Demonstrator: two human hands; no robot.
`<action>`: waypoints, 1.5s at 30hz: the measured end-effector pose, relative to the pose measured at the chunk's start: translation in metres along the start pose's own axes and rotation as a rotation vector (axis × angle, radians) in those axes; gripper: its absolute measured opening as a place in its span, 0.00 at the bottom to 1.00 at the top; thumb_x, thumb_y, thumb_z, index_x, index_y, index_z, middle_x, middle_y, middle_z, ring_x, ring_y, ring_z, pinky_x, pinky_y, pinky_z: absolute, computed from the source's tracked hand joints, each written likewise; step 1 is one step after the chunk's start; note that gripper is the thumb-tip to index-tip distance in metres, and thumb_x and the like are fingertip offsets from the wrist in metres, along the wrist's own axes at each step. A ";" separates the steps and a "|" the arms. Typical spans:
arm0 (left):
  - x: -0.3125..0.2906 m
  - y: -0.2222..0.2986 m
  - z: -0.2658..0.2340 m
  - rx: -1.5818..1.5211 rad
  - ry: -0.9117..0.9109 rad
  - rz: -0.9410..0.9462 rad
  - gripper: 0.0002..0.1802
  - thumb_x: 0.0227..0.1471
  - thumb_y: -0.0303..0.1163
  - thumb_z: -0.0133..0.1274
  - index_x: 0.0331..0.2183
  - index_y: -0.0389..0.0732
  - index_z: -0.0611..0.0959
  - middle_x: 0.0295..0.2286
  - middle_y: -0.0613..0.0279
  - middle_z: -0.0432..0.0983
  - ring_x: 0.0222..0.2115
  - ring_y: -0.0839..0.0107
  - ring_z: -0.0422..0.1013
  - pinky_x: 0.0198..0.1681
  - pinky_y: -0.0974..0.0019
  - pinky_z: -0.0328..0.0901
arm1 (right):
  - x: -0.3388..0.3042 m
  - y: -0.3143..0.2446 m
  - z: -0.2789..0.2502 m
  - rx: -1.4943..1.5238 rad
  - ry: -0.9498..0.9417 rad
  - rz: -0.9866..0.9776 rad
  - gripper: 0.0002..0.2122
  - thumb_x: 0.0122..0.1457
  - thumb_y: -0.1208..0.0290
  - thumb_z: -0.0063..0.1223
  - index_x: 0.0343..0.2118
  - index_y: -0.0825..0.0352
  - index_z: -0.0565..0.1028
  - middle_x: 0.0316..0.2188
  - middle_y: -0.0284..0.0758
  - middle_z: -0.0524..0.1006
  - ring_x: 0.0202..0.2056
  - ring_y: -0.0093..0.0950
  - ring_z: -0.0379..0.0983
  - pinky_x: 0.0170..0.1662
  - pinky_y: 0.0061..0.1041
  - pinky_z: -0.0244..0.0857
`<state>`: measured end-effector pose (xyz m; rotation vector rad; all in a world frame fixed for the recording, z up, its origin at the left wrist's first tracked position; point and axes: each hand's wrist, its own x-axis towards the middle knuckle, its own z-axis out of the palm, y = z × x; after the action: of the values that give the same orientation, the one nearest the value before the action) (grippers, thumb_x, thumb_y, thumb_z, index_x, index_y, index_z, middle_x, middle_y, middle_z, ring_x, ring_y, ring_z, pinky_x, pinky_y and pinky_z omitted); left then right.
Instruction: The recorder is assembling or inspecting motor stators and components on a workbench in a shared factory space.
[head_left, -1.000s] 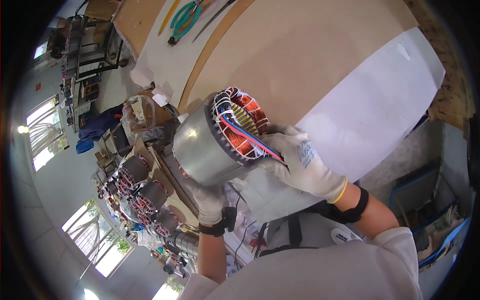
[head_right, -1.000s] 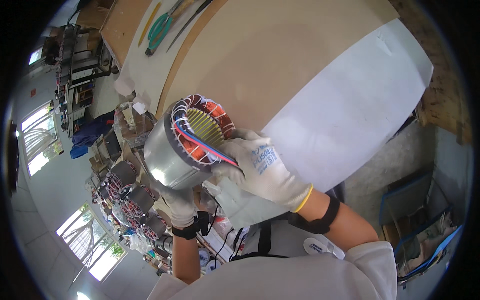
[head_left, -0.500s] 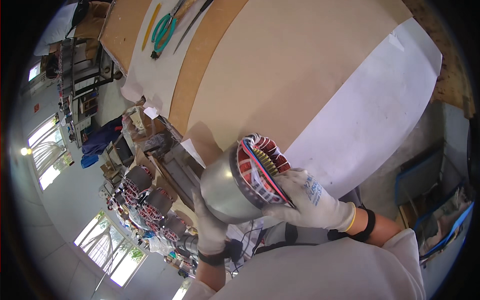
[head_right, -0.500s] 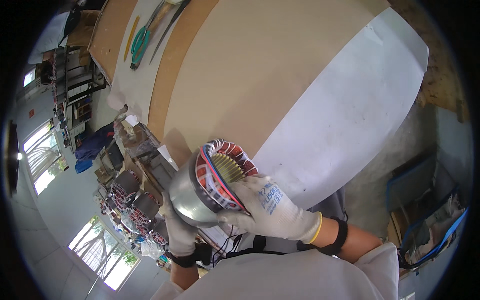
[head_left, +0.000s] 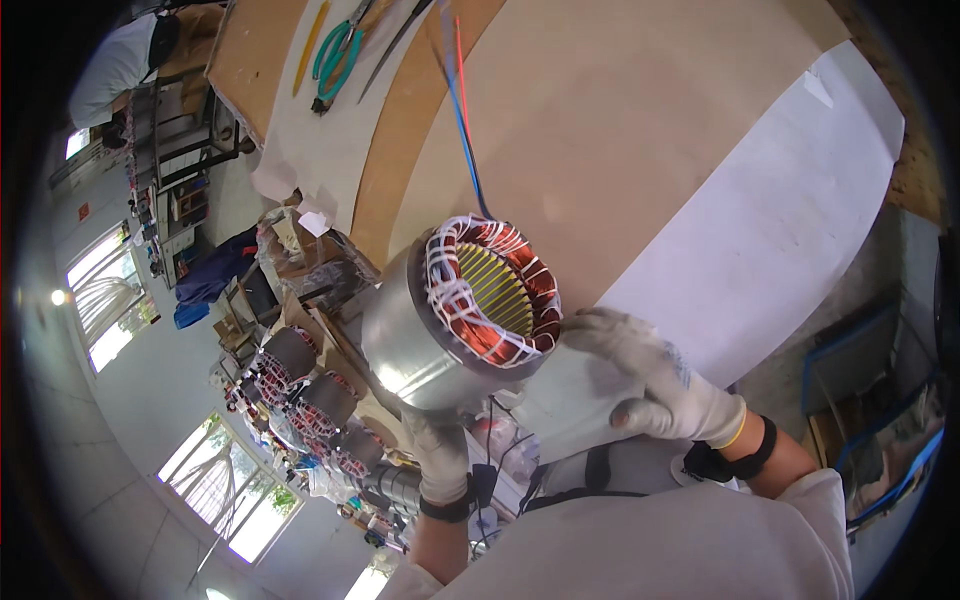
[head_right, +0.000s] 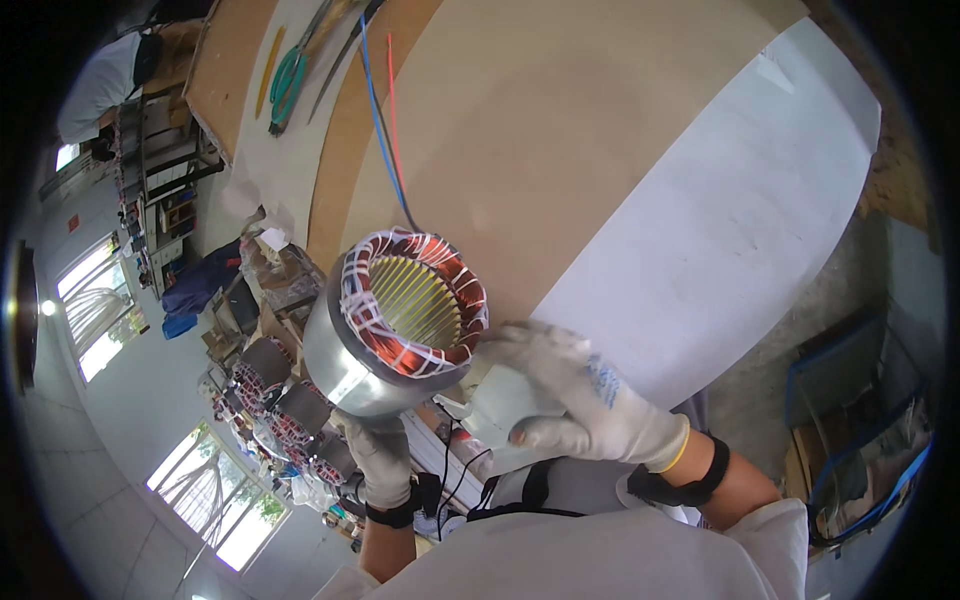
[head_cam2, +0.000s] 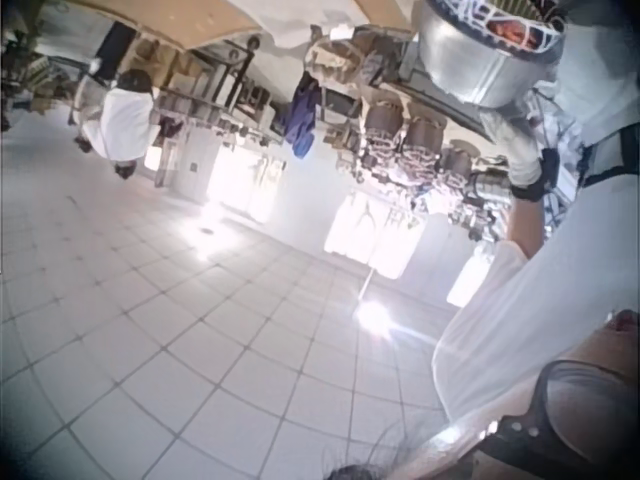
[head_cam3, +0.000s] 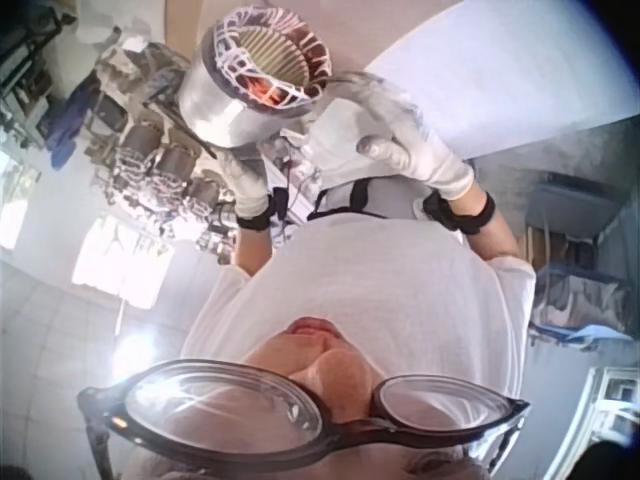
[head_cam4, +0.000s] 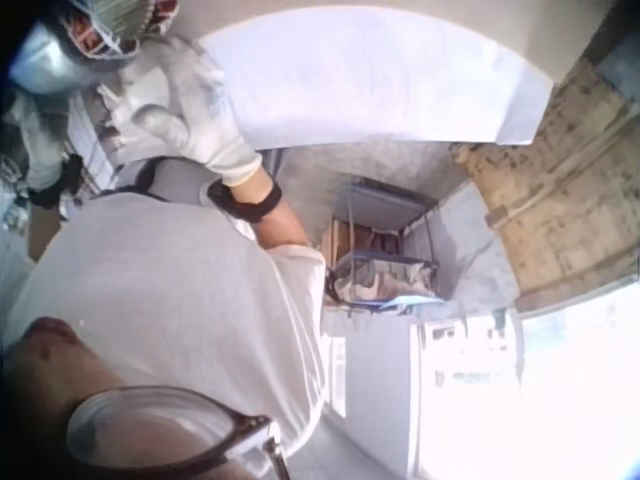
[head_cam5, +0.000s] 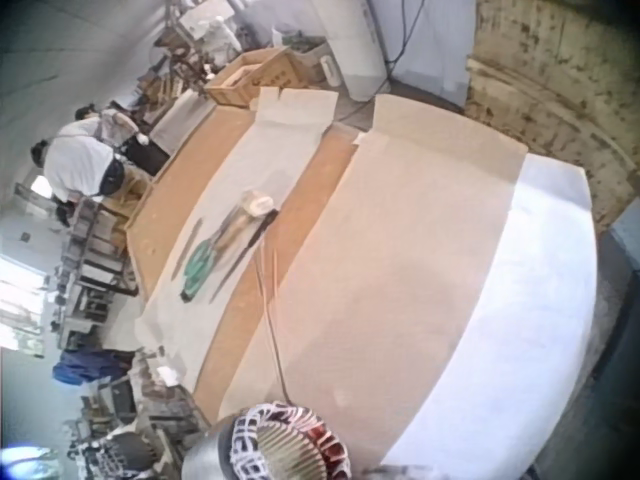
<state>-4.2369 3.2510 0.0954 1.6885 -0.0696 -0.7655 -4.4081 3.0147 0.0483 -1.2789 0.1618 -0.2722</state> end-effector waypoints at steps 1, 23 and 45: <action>0.003 0.002 -0.001 0.045 -0.133 0.059 0.32 0.63 0.53 0.36 0.60 0.44 0.59 0.58 0.60 0.58 0.58 0.64 0.57 0.61 0.55 0.51 | -0.007 0.002 -0.001 -0.161 0.063 0.091 0.31 0.52 0.54 0.56 0.53 0.72 0.67 0.51 0.52 0.69 0.53 0.50 0.63 0.57 0.42 0.55; 0.178 0.079 0.007 -0.356 -0.026 -0.179 0.26 0.61 0.51 0.42 0.48 0.40 0.75 0.45 0.58 0.75 0.43 0.63 0.74 0.47 0.58 0.70 | -0.121 -0.036 -0.040 0.328 1.355 0.593 0.22 0.60 0.68 0.52 0.55 0.69 0.64 0.47 0.34 0.71 0.44 0.27 0.69 0.47 0.28 0.64; 0.233 0.070 -0.022 -0.059 -0.070 -0.016 0.28 0.61 0.50 0.42 0.47 0.33 0.75 0.41 0.56 0.76 0.38 0.66 0.75 0.43 0.63 0.70 | -0.152 -0.194 -0.089 -0.153 1.278 -0.337 0.19 0.63 0.66 0.45 0.54 0.70 0.65 0.46 0.38 0.72 0.47 0.28 0.71 0.52 0.31 0.66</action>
<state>-4.0187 3.1477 0.0553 1.6078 -0.0813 -0.8307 -4.5984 2.9261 0.2044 -1.1057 1.0663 -1.3696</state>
